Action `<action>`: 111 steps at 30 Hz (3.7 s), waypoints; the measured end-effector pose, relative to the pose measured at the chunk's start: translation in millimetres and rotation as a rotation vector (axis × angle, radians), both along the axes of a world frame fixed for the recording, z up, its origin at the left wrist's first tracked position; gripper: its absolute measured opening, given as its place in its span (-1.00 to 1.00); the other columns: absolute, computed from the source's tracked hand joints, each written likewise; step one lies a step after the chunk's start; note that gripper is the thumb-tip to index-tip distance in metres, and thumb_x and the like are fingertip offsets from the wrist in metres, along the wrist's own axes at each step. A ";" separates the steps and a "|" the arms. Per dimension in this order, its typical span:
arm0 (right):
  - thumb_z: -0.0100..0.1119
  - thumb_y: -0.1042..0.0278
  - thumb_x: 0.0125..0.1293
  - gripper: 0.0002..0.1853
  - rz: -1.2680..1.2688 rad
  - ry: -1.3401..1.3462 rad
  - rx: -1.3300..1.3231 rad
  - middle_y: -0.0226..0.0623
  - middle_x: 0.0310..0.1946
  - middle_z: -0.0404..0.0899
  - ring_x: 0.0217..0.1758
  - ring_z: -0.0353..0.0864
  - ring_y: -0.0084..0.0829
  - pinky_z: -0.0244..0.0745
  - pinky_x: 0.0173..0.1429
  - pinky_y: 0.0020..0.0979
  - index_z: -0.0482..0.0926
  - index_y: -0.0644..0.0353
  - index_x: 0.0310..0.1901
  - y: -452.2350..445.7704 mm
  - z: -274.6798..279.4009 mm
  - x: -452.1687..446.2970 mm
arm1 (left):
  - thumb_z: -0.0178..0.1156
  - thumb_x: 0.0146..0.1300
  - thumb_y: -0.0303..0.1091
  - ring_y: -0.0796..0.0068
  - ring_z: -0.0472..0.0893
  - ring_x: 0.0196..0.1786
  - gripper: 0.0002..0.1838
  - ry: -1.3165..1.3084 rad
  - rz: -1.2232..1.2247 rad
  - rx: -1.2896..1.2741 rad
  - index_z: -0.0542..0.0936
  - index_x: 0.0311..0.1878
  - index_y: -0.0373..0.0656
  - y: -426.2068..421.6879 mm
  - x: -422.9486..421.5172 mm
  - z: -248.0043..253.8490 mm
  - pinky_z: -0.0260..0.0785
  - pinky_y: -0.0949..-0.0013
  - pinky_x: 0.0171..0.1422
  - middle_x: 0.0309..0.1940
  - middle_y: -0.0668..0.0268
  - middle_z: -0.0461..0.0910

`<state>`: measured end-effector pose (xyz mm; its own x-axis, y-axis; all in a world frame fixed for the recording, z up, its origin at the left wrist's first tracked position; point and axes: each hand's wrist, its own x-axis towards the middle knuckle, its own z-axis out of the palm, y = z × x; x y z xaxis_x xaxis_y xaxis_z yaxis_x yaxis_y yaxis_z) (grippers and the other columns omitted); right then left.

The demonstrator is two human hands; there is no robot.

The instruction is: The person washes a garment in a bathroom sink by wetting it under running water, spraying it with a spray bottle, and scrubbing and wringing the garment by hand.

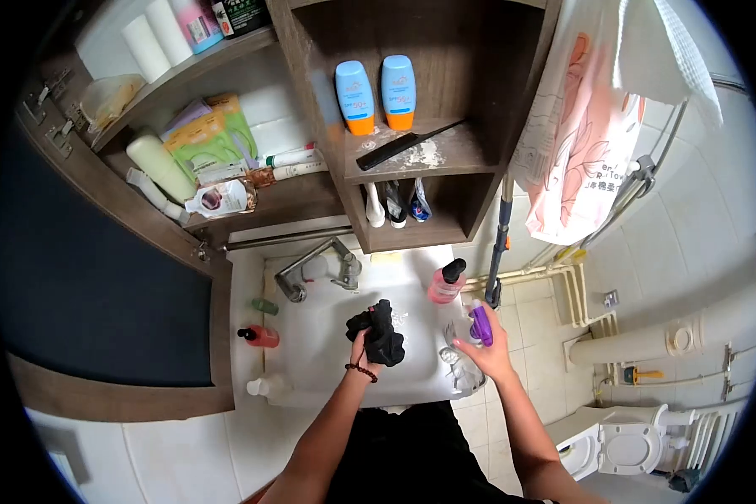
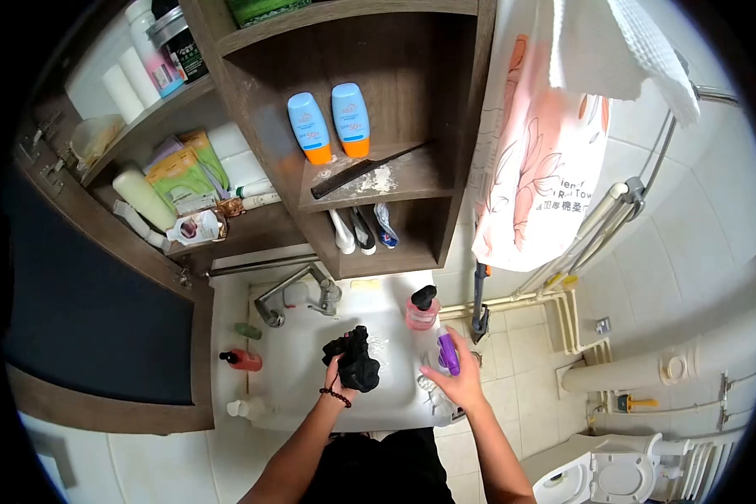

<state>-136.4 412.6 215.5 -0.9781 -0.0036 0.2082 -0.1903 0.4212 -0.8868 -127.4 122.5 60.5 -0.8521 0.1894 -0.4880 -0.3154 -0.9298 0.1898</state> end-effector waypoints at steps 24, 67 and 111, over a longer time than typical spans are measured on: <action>0.46 0.04 0.34 -0.60 0.911 -0.335 0.380 -0.22 -0.43 0.56 -0.33 0.59 -0.30 0.49 -0.12 -0.25 0.57 0.20 -0.11 -81.4 -7.1 -73.3 | 0.22 0.40 -0.10 0.18 0.72 0.11 -0.52 0.040 0.108 -0.165 0.57 0.29 -0.12 -27.0 17.2 -19.7 0.57 0.10 0.32 0.08 0.22 0.70; 0.46 0.05 0.30 -0.62 0.839 -0.346 0.449 -0.11 -0.44 0.62 -0.31 0.66 -0.05 0.52 -0.12 -0.14 0.58 0.20 -0.19 -72.9 11.7 -66.2 | 0.16 0.44 -0.14 0.28 0.67 0.18 -0.50 0.046 0.142 -0.209 0.53 0.37 -0.11 -22.3 -1.2 6.6 0.52 0.14 0.38 0.14 0.28 0.67; 0.44 -0.01 0.30 -0.59 0.850 -0.327 0.390 -0.05 -0.35 0.69 -0.21 0.69 0.10 0.55 -0.06 -0.04 0.58 0.19 -0.16 -70.8 -2.1 -70.4 | 0.20 0.46 -0.17 0.35 0.72 0.10 -0.60 0.150 0.180 -0.193 0.58 0.25 -0.16 -18.9 -4.5 25.9 0.59 0.26 0.31 0.07 0.28 0.71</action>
